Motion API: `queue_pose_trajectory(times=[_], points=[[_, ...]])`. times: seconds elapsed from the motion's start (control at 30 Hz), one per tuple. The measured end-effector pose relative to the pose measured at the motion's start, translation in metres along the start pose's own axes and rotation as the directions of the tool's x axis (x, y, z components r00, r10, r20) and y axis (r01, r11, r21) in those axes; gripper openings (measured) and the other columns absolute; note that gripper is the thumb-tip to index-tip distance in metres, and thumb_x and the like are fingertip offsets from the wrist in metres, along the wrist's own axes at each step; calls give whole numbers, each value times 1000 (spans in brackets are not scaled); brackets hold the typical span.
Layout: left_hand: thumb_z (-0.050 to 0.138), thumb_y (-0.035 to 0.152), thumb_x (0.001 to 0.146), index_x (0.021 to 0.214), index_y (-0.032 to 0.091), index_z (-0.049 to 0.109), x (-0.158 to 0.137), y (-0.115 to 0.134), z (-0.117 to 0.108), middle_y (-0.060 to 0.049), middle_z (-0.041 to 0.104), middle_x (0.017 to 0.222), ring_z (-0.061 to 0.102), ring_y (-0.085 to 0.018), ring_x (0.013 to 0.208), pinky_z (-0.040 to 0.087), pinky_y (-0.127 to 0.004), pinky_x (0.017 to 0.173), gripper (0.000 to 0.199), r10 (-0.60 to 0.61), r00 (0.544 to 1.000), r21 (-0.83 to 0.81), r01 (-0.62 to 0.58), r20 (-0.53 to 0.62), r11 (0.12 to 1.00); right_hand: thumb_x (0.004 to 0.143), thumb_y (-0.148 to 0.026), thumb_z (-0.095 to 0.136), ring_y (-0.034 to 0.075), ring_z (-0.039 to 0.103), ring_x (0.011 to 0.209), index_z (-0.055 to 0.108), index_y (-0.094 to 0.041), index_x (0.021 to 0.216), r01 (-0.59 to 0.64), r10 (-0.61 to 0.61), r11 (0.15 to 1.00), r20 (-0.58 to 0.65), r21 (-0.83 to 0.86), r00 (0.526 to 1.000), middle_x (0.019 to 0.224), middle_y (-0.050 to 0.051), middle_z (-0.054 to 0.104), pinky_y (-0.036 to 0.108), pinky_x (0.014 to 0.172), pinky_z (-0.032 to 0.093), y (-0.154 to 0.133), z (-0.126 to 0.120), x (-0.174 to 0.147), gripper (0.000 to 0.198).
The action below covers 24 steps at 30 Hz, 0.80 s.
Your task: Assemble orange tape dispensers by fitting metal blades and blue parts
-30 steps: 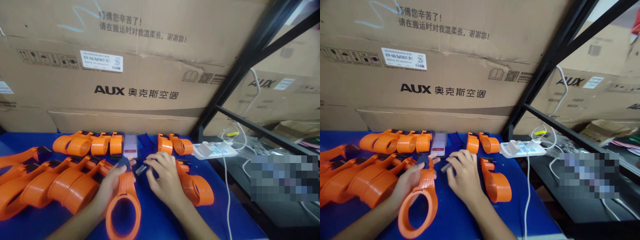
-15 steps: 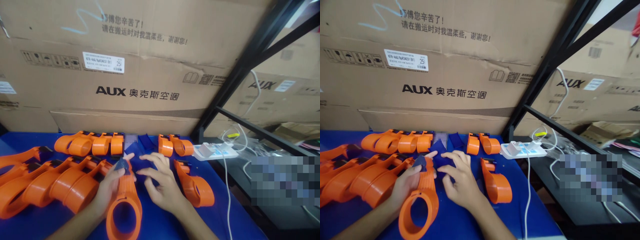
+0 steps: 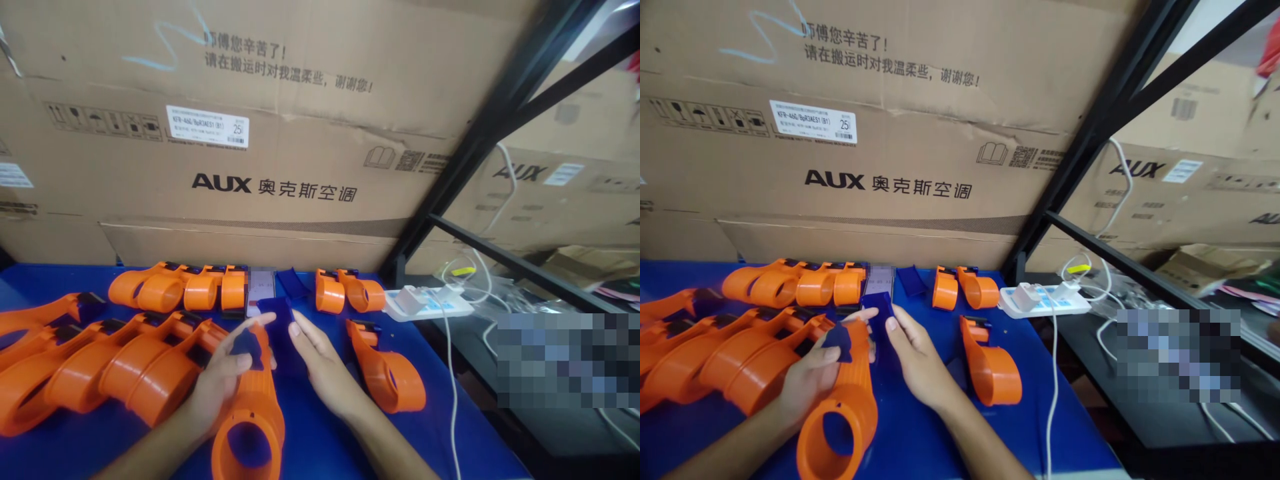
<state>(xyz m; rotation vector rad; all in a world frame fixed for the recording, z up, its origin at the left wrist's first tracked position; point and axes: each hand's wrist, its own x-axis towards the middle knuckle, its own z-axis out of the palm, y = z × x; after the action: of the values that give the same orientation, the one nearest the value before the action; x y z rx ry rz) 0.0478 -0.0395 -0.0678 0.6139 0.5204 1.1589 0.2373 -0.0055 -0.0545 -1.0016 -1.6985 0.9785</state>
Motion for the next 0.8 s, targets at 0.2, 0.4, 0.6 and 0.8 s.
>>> queue_pose_trajectory(times=[0.2,0.4,0.6,0.8], points=[[76,29,78,133,23,66,4,3,12,-12,70,129,64,-36,121,49,-48,103,56,114,992,2,-114,-56,994,103,-46,51,25,69,109,59,-30,143,-1,-3,987,27,162,1000,129,6,69,45,99,55,-12,-13,3,44],[80,23,78,128,27,68,15,1,3,-7,67,136,55,-30,134,43,-43,112,52,312,928,120,-293,-201,949,94,-32,69,27,59,128,66,-34,135,188,-189,982,35,17,981,133,5,66,50,113,44,-23,-21,0,41],[85,19,74,124,27,70,16,1,5,-5,70,133,56,-28,134,42,-40,114,52,347,910,167,-314,-228,935,91,-31,74,28,61,125,70,-34,130,194,-193,980,41,-42,980,132,7,67,53,110,47,-21,-17,2,40],[85,19,74,127,27,69,16,1,8,-6,71,132,58,-29,132,46,-39,111,56,368,907,175,-336,-205,926,90,-34,74,28,62,123,71,-33,128,195,-194,977,24,-84,981,128,7,69,53,107,50,-19,-16,4,38]])
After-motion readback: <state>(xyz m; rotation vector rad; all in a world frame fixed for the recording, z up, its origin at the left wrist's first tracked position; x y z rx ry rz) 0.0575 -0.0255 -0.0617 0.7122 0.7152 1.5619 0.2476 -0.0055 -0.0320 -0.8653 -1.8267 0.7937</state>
